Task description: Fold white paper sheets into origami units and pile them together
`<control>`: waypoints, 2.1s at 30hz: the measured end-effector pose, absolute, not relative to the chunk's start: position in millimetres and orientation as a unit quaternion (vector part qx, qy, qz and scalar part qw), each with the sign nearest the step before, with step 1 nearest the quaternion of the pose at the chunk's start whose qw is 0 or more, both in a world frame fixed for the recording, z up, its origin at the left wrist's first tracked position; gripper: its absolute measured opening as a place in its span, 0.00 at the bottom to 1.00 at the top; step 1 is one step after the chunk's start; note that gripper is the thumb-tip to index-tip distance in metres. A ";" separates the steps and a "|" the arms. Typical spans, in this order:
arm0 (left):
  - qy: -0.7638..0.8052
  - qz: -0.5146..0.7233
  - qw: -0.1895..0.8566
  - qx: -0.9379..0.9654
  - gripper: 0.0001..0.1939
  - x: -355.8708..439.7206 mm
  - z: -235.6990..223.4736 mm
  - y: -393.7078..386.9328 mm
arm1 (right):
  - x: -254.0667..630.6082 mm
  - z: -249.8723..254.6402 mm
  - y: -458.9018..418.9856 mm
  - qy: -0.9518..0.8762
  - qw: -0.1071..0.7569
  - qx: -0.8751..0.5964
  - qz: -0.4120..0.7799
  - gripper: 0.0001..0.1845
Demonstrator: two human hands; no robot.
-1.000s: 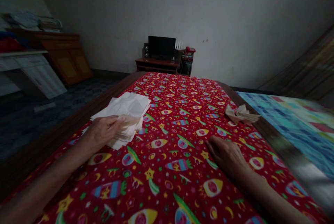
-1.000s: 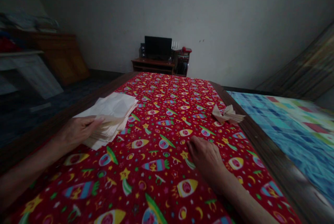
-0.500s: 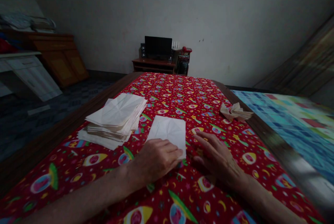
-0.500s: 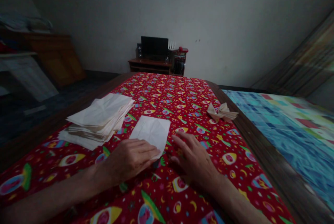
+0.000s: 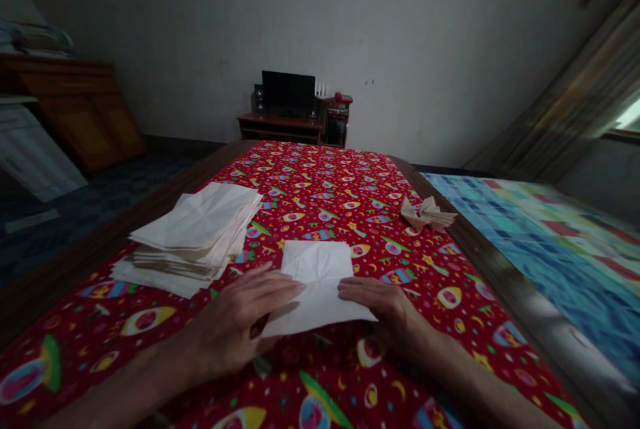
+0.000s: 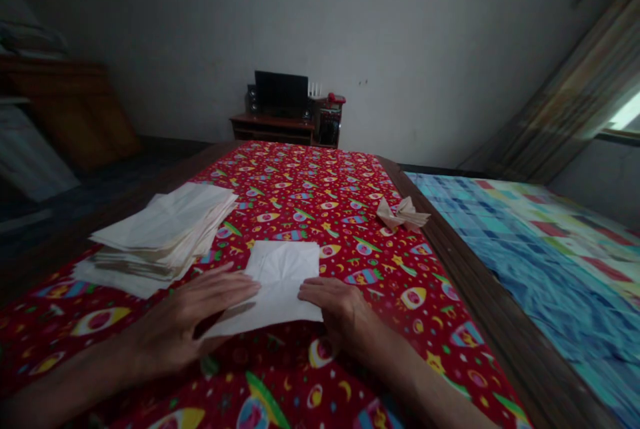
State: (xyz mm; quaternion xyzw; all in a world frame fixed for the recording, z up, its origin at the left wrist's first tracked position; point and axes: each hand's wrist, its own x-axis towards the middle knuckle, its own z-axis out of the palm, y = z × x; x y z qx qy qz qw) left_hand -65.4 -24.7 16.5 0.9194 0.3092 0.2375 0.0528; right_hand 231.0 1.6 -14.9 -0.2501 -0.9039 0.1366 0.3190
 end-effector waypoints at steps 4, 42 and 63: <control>0.303 0.272 0.064 0.911 0.21 -79.0 -3.4 -20.2 | 227.5 -8.2 0.8 -0.894 0.339 -0.251 0.152 0.18; 0.376 0.288 0.064 0.879 0.08 -64.7 5.6 -28.2 | 229.2 14.1 -15.5 -0.940 0.279 -0.195 0.011 0.13; 0.373 0.297 0.044 0.878 0.06 -66.9 1.8 -27.4 | 247.8 17.6 7.5 -0.889 0.255 -0.380 -0.011 0.14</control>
